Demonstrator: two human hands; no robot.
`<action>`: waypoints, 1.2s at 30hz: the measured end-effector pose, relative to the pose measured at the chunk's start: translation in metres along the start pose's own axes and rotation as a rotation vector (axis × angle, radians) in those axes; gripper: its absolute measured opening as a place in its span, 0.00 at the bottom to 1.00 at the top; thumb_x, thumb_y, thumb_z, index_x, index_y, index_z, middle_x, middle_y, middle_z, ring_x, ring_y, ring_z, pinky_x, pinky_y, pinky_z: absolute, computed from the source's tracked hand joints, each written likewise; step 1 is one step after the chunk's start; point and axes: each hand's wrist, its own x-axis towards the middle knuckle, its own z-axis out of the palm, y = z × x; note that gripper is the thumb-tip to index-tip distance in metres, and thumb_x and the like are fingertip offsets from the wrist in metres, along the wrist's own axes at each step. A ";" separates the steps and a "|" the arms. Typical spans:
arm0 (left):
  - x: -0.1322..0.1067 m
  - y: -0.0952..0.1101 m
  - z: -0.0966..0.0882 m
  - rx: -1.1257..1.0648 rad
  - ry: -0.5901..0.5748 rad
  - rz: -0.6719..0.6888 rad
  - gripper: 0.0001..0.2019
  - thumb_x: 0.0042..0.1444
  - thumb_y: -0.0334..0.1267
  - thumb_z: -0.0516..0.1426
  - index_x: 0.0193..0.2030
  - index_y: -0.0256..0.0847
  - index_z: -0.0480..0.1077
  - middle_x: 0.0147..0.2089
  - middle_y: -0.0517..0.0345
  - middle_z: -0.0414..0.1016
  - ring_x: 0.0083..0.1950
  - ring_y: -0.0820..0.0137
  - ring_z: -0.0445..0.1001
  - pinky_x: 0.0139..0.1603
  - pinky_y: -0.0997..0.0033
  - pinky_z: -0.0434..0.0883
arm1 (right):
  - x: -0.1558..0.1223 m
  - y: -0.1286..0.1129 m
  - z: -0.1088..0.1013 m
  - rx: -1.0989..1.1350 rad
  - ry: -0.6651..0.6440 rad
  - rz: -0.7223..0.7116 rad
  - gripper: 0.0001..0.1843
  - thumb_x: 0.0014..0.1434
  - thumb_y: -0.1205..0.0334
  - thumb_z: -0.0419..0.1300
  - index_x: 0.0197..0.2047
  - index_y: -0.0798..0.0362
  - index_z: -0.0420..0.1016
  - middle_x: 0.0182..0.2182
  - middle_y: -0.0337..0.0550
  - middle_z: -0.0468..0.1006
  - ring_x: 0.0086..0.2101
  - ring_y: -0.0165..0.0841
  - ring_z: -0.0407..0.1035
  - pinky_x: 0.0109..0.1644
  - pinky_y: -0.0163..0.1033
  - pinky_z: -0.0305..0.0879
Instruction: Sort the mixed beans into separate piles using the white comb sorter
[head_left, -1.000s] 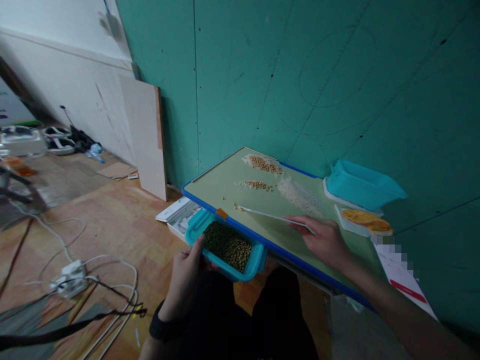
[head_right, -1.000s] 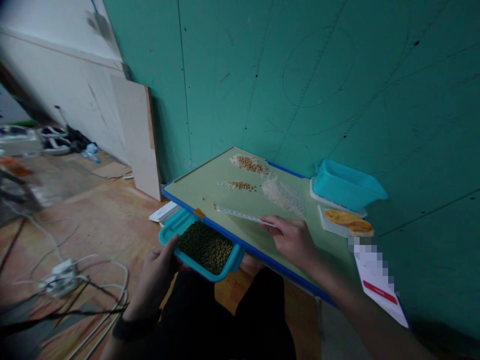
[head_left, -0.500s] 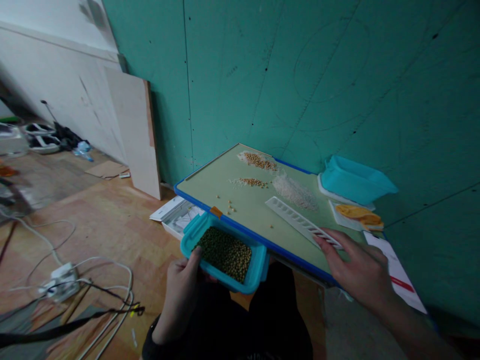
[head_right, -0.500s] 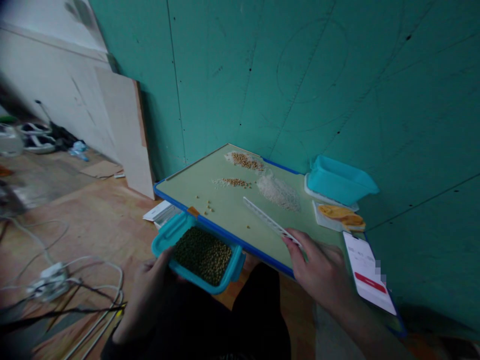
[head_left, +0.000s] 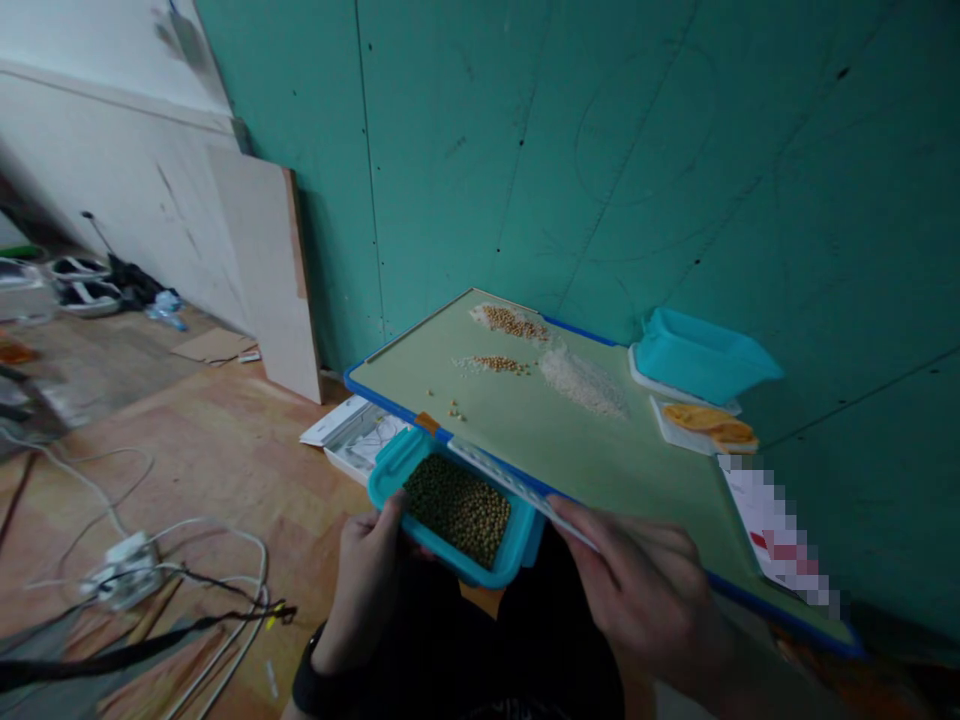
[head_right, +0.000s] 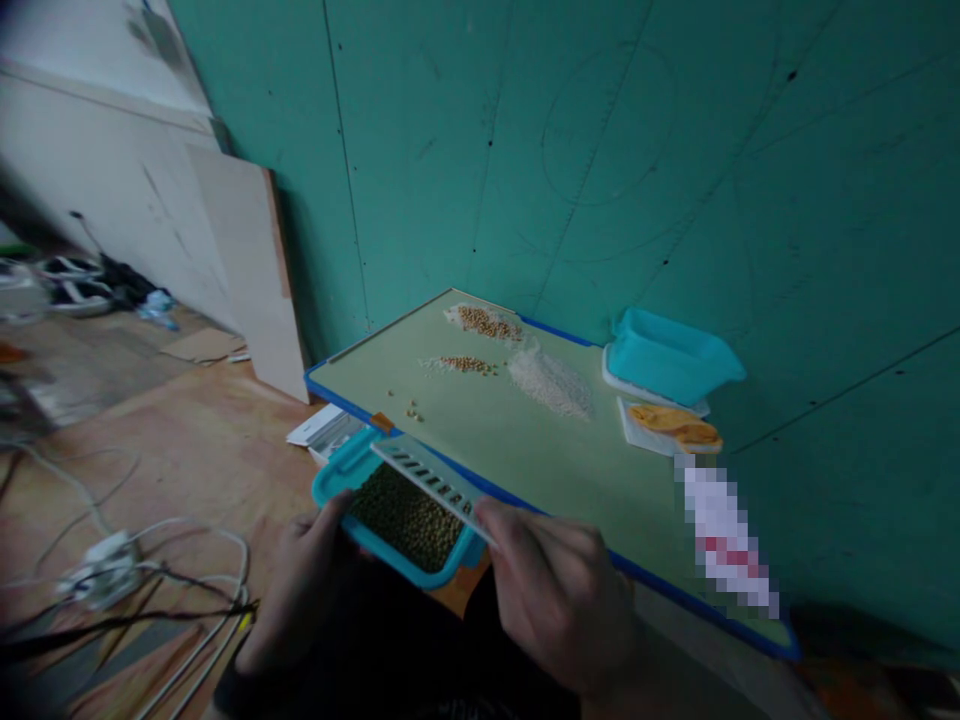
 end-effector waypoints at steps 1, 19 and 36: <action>0.002 -0.001 -0.002 0.002 0.008 0.017 0.28 0.41 0.64 0.63 0.09 0.42 0.67 0.11 0.54 0.68 0.13 0.72 0.62 0.14 0.73 0.57 | 0.006 0.008 0.009 0.002 0.017 0.031 0.14 0.67 0.75 0.56 0.51 0.56 0.77 0.38 0.42 0.87 0.31 0.29 0.81 0.39 0.33 0.75; 0.028 0.019 -0.028 -0.123 0.011 0.091 0.23 0.42 0.55 0.66 0.11 0.40 0.70 0.12 0.54 0.69 0.13 0.71 0.67 0.16 0.72 0.67 | 0.026 0.030 0.037 0.191 -0.070 -0.050 0.15 0.67 0.71 0.55 0.53 0.52 0.76 0.38 0.42 0.87 0.33 0.31 0.81 0.39 0.34 0.75; 0.026 0.022 -0.022 -0.110 -0.007 0.093 0.23 0.45 0.54 0.65 0.11 0.40 0.70 0.12 0.56 0.68 0.13 0.72 0.63 0.17 0.71 0.65 | 0.033 0.051 0.052 0.191 -0.070 0.092 0.10 0.69 0.62 0.56 0.45 0.48 0.80 0.34 0.38 0.86 0.30 0.30 0.80 0.35 0.33 0.71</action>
